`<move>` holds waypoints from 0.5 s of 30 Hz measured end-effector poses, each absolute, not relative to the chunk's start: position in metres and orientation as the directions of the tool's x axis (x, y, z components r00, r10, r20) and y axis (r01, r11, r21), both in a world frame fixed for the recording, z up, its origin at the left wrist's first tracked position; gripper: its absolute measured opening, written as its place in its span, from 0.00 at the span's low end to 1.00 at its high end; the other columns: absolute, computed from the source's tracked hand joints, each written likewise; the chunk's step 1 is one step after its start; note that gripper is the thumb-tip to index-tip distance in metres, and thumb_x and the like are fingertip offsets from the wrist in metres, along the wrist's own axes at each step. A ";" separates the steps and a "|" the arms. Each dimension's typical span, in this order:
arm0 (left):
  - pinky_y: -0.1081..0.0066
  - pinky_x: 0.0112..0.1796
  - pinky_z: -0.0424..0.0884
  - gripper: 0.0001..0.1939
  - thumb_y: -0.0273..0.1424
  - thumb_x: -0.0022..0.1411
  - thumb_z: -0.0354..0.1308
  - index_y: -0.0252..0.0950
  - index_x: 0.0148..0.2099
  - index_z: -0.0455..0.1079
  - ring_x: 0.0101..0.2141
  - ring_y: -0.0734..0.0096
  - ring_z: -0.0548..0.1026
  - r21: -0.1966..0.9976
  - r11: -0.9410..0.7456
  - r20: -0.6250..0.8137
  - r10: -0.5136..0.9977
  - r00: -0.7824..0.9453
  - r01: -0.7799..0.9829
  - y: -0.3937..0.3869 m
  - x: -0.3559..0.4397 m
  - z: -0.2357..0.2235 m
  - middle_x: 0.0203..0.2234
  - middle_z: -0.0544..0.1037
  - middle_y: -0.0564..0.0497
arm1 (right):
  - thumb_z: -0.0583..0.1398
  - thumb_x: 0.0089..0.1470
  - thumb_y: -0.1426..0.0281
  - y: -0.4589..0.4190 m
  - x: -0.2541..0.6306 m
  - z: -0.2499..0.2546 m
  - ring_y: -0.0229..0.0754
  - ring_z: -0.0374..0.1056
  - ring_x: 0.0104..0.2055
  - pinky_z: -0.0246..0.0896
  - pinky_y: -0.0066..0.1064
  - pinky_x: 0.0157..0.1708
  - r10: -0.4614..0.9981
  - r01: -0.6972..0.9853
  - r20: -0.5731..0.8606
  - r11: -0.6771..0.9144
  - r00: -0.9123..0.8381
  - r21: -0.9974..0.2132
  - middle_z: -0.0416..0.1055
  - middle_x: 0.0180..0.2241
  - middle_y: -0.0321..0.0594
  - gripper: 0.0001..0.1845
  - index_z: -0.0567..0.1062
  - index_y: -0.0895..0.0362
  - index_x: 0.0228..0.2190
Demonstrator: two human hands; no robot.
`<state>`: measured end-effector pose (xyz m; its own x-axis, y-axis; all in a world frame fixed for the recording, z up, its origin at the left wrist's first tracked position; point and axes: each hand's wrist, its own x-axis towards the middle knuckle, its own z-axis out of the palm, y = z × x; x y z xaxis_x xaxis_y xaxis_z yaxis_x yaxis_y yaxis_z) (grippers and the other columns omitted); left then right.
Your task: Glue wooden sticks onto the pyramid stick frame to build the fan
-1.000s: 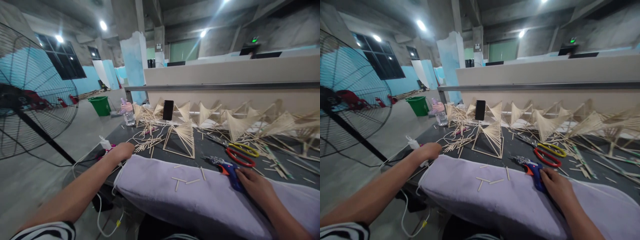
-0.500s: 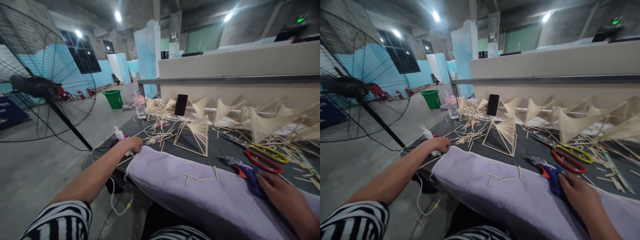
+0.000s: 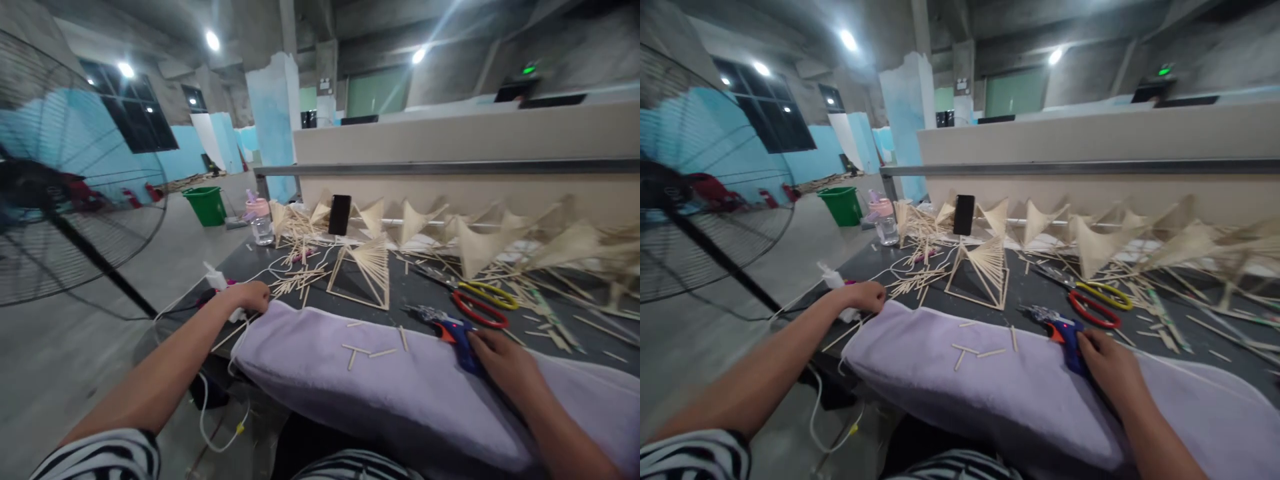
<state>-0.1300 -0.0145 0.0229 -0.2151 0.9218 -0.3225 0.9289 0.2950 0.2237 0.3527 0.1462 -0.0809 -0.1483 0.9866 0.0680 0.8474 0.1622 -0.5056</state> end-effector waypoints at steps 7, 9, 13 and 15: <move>0.77 0.20 0.61 0.02 0.30 0.51 0.48 0.37 0.30 0.58 0.19 0.75 0.68 0.586 0.061 0.056 0.992 -0.115 0.808 0.021 -0.108 0.079 0.22 0.72 0.54 | 0.47 0.50 0.58 0.140 0.345 -0.077 0.43 0.67 0.29 0.54 0.31 0.27 0.964 0.829 0.178 0.262 -0.198 -0.494 0.73 0.25 0.39 0.18 0.72 0.54 0.26; 0.78 0.19 0.61 0.05 0.32 0.54 0.49 0.37 0.32 0.57 0.19 0.77 0.68 0.745 -0.111 0.202 0.977 -0.064 0.657 0.029 -0.084 0.090 0.24 0.73 0.53 | 0.47 0.51 0.59 0.140 0.344 -0.078 0.43 0.67 0.28 0.54 0.30 0.27 0.965 0.819 0.184 0.258 -0.189 -0.512 0.72 0.24 0.38 0.18 0.72 0.54 0.25; 0.77 0.21 0.64 0.10 0.33 0.56 0.53 0.36 0.40 0.59 0.19 0.79 0.68 0.909 -0.305 0.289 0.952 0.096 0.284 0.043 -0.026 0.077 0.25 0.73 0.54 | 0.50 0.49 0.60 0.142 0.343 -0.081 0.42 0.67 0.29 0.55 0.30 0.28 0.967 0.754 0.224 0.238 -0.123 -0.612 0.73 0.25 0.38 0.16 0.73 0.55 0.27; 0.77 0.22 0.64 0.11 0.34 0.57 0.53 0.36 0.41 0.61 0.19 0.80 0.67 0.931 -0.308 0.285 0.949 0.137 0.194 0.051 -0.003 0.057 0.26 0.72 0.54 | 0.52 0.47 0.61 0.142 0.343 -0.078 0.40 0.66 0.25 0.55 0.29 0.25 0.975 0.671 0.218 0.196 -0.054 -0.715 0.71 0.23 0.38 0.15 0.73 0.57 0.26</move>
<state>-0.0030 0.0510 0.0568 0.1371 0.9486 0.2853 0.1940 -0.3082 0.9313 0.3433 0.1423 -0.0779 -0.0535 0.9746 0.2176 0.6709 0.1965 -0.7151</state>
